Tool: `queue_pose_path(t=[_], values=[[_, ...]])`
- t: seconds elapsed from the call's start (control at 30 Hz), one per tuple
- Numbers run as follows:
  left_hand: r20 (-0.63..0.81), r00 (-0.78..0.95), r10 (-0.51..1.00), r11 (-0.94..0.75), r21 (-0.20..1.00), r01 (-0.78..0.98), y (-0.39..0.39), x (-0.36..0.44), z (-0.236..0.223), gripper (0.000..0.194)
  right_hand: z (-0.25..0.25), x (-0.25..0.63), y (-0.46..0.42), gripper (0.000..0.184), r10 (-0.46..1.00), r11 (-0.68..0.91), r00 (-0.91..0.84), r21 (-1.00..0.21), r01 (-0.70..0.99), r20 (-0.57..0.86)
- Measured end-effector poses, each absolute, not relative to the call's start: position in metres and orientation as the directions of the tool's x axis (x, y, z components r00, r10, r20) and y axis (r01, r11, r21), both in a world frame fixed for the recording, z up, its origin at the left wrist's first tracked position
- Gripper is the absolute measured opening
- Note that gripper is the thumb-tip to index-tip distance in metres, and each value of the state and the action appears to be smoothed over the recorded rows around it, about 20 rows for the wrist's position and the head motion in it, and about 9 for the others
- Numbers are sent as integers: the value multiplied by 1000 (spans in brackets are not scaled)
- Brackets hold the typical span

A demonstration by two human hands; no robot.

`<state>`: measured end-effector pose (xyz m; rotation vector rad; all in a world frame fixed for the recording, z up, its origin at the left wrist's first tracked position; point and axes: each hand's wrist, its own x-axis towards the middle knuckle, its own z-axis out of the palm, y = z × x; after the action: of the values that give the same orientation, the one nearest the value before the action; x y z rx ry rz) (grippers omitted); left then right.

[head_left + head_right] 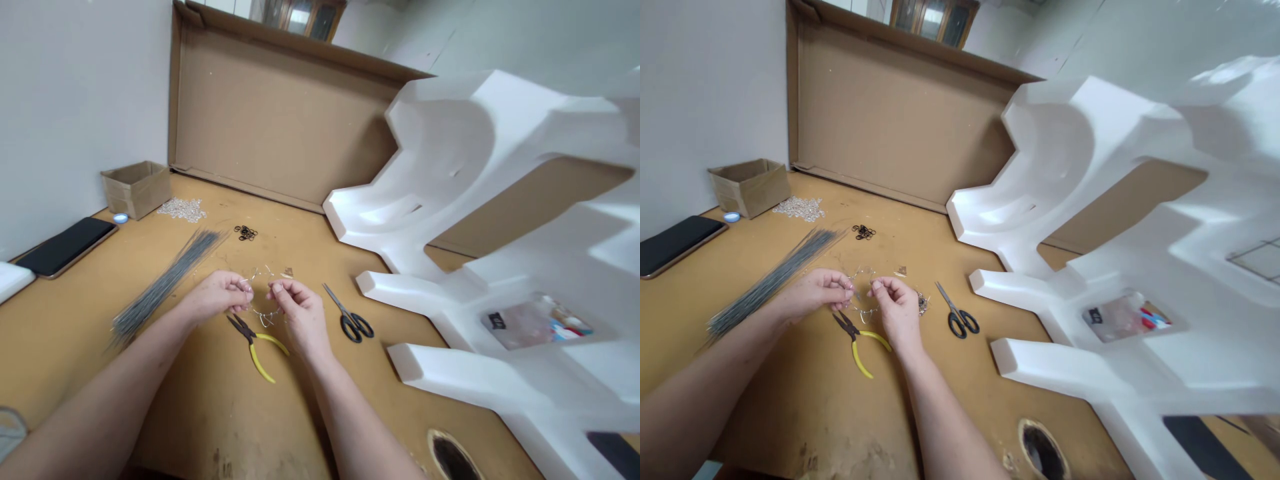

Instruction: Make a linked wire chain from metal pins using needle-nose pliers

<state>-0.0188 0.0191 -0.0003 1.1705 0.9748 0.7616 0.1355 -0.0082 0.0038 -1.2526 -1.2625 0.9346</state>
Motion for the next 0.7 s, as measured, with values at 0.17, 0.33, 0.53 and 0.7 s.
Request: queue_pose_path(t=[0.17,0.33,0.53,0.7], values=[[-220,371,902,238,971,-4,19,-19,3,14,3,135,-8,14,983,128,117,-985,117,142],[-212,367,906,224,975,10,19,-19,3,14,3,135,-8,14,984,125,116,-986,113,138],[-214,367,905,226,974,13,19,-20,2,14,4,135,-9,14,984,122,118,-987,107,134],[-226,374,899,233,972,29,19,-20,3,12,2,136,-7,14,983,127,116,-987,100,139]])
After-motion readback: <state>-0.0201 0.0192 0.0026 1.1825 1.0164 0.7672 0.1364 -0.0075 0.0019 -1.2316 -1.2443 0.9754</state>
